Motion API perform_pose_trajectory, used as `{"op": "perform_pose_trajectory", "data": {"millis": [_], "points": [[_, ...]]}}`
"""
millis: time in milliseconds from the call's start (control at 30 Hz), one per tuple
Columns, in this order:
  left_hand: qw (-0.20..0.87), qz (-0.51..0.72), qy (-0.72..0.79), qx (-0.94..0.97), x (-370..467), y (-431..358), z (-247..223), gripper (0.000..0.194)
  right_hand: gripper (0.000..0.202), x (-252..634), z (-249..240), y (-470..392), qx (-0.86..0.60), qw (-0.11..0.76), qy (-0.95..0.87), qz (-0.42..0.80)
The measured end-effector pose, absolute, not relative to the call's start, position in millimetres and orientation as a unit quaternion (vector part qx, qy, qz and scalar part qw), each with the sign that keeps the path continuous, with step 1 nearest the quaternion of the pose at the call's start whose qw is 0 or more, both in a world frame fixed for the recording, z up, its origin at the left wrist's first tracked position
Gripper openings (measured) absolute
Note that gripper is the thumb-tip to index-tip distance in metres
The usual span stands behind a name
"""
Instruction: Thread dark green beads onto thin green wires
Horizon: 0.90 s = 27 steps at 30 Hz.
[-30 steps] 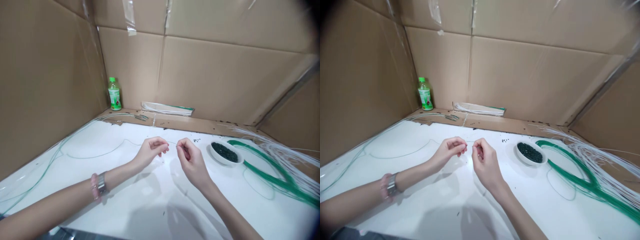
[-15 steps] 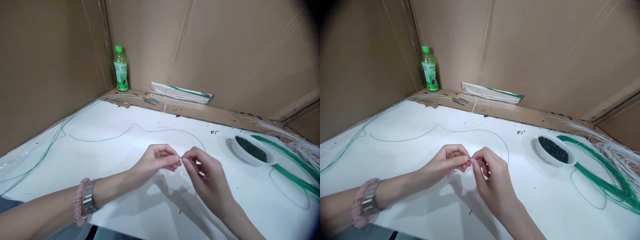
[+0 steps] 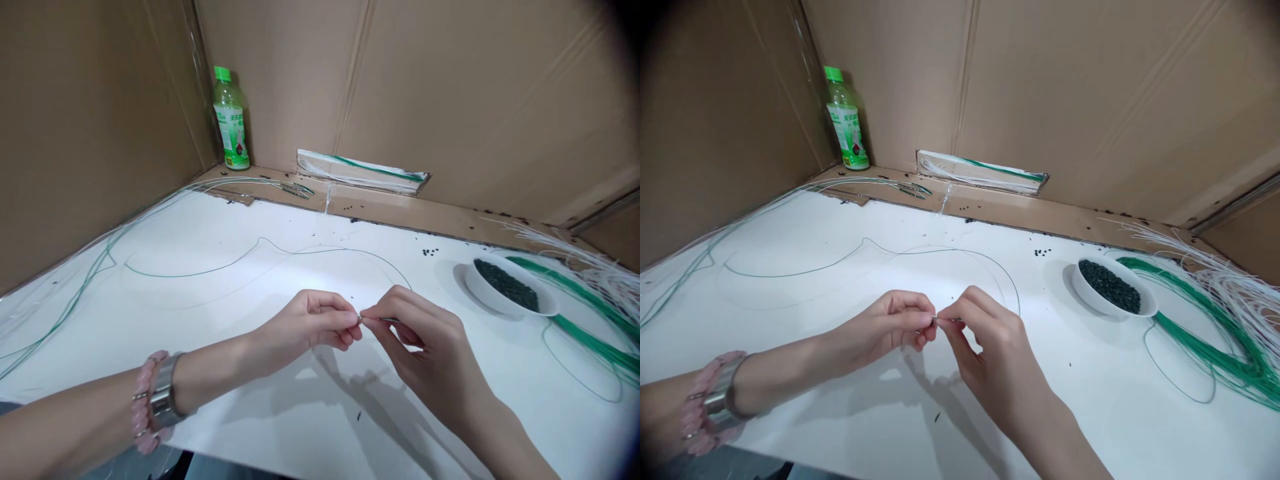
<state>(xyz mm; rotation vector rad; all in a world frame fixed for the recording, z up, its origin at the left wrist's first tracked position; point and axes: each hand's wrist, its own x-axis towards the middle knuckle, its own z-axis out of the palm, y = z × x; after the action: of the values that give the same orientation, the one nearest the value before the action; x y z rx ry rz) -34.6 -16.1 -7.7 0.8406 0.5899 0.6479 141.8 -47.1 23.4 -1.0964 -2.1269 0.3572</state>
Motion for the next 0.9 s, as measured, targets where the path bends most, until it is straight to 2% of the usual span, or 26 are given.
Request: {"op": "perform_pose_trajectory", "data": {"millis": [300, 633, 800, 900], "points": [[0.748, 0.346, 0.281, 0.492, -35.4, -16.6, -4.3, 0.008, 0.014, 135.7, 25.1, -51.2, -0.474, 0.347, -0.784, 0.201], [0.826, 0.314, 0.249, 0.395, -34.2, -16.8, -7.3, 0.016, 0.012, 135.3, 25.3, -55.3, -0.505, 0.392, -0.732, 0.235], [0.834, 0.324, 0.254, 0.368, -33.9, -18.8, -7.5, 0.017, 0.013, 130.6, 24.5, -53.7, -0.515, 0.399, -0.694, 0.306], [0.826, 0.333, 0.259, 0.375, -33.8, -19.2, -7.6, 0.016, 0.012, 128.2, 23.0, -54.2, -0.512, 0.407, -0.692, 0.305]]}}
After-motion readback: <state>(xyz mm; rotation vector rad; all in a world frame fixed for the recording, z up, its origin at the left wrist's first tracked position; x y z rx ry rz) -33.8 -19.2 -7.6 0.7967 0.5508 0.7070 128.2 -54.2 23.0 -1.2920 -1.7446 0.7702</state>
